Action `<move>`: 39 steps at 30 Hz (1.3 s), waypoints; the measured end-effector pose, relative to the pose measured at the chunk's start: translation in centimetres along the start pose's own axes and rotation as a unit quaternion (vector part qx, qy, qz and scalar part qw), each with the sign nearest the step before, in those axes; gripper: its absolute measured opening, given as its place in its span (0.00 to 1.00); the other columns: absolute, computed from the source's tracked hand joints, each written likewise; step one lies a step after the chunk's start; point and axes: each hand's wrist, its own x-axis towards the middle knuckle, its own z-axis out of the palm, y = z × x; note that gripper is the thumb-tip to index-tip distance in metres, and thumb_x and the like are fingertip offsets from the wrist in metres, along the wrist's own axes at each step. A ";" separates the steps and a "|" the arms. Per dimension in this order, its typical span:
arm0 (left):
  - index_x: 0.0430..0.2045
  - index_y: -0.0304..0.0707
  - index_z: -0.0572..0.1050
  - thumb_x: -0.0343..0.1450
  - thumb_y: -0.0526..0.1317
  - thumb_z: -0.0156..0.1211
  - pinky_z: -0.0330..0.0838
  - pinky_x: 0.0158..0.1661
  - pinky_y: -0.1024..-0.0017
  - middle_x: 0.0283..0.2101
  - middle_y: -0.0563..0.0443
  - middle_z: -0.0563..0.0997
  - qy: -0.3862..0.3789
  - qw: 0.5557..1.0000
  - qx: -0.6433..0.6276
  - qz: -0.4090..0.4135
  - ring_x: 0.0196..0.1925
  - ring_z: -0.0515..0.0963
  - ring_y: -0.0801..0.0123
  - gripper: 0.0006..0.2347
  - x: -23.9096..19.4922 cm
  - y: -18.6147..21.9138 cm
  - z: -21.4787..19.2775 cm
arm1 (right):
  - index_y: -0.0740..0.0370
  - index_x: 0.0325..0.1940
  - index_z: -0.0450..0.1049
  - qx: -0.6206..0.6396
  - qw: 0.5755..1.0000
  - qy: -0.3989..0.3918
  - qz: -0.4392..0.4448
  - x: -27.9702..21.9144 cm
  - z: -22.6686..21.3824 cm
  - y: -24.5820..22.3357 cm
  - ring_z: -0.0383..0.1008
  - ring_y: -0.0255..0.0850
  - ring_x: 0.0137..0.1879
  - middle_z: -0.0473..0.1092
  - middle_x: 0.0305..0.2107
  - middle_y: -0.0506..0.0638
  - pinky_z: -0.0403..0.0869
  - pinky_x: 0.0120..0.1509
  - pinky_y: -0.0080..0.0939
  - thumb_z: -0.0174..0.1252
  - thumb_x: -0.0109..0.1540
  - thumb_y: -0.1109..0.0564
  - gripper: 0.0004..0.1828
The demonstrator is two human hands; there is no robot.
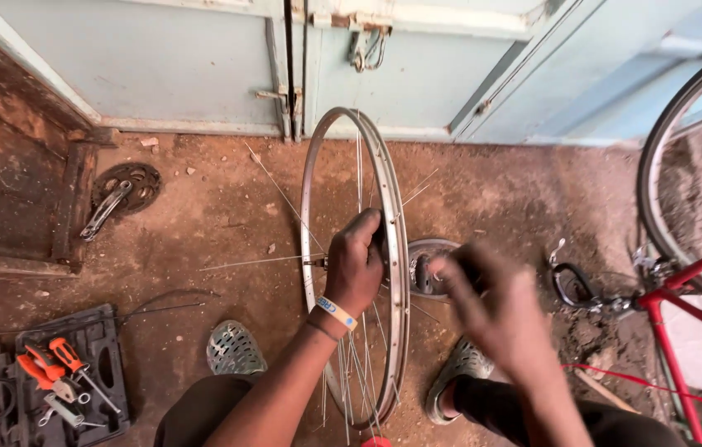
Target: The person assembles a bicycle wheel by inserting spokes into the hub and rim. They then apply grease to the hub using a small brush.
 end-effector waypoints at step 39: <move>0.41 0.34 0.74 0.73 0.30 0.53 0.75 0.49 0.52 0.39 0.40 0.75 -0.027 0.999 -0.035 0.012 0.48 0.77 0.39 0.05 -2.5 3.9 -2.1 | 0.56 0.31 0.72 -0.261 0.892 0.080 -0.359 4.1 4.0 2.6 0.75 0.46 0.25 0.66 0.18 0.47 0.71 0.25 0.38 0.57 0.65 0.58 0.07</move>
